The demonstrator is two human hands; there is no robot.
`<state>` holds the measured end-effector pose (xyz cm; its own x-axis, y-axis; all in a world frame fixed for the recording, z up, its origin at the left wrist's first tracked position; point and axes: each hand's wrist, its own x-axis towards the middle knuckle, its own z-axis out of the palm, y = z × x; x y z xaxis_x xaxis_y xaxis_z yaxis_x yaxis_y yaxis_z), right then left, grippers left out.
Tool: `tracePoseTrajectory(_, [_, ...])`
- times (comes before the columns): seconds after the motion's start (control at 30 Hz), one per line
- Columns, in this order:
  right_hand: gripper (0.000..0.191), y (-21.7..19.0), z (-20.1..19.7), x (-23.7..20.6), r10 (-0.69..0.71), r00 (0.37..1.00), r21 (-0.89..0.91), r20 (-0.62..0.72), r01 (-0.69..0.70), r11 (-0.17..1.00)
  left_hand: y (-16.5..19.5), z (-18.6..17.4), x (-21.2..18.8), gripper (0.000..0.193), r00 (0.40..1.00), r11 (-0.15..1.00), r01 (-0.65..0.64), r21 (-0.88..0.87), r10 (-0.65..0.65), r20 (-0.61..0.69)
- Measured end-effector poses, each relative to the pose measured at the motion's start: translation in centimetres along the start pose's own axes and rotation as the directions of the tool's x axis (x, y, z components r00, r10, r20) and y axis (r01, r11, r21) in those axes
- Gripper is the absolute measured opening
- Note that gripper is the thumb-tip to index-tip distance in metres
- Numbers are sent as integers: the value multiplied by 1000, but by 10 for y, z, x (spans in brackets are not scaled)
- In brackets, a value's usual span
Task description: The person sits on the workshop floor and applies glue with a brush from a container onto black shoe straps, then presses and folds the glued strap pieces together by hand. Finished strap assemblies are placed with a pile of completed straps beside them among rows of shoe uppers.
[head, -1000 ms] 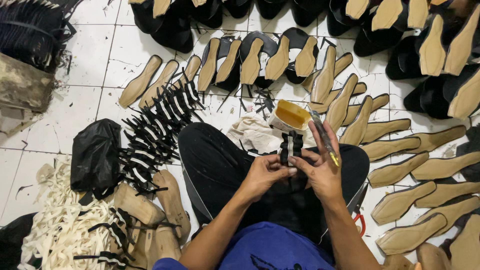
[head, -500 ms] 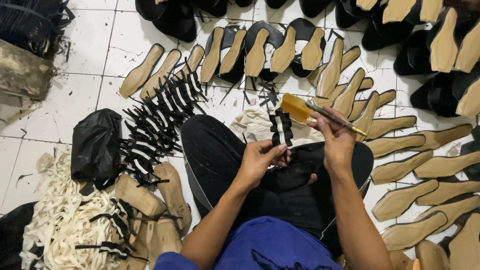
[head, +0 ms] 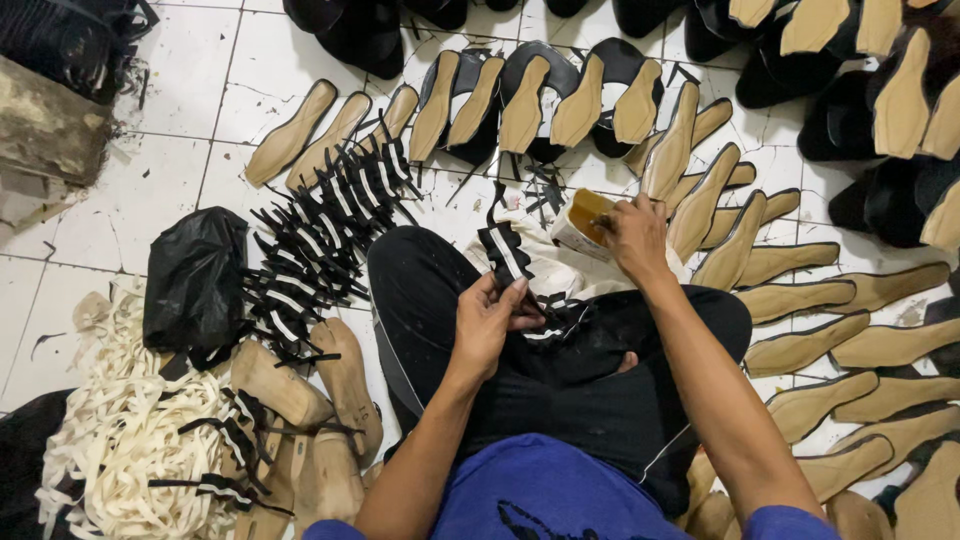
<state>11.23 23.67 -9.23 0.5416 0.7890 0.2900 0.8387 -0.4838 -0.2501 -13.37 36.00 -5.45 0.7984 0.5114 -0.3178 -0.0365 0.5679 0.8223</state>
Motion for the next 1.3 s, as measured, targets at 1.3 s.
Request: tracePoseTrajectory(1.3, [23,-103,-144,-69,138,989,667,-49,-71,742,15,12,11,21,996,995,-84,61,83,28])
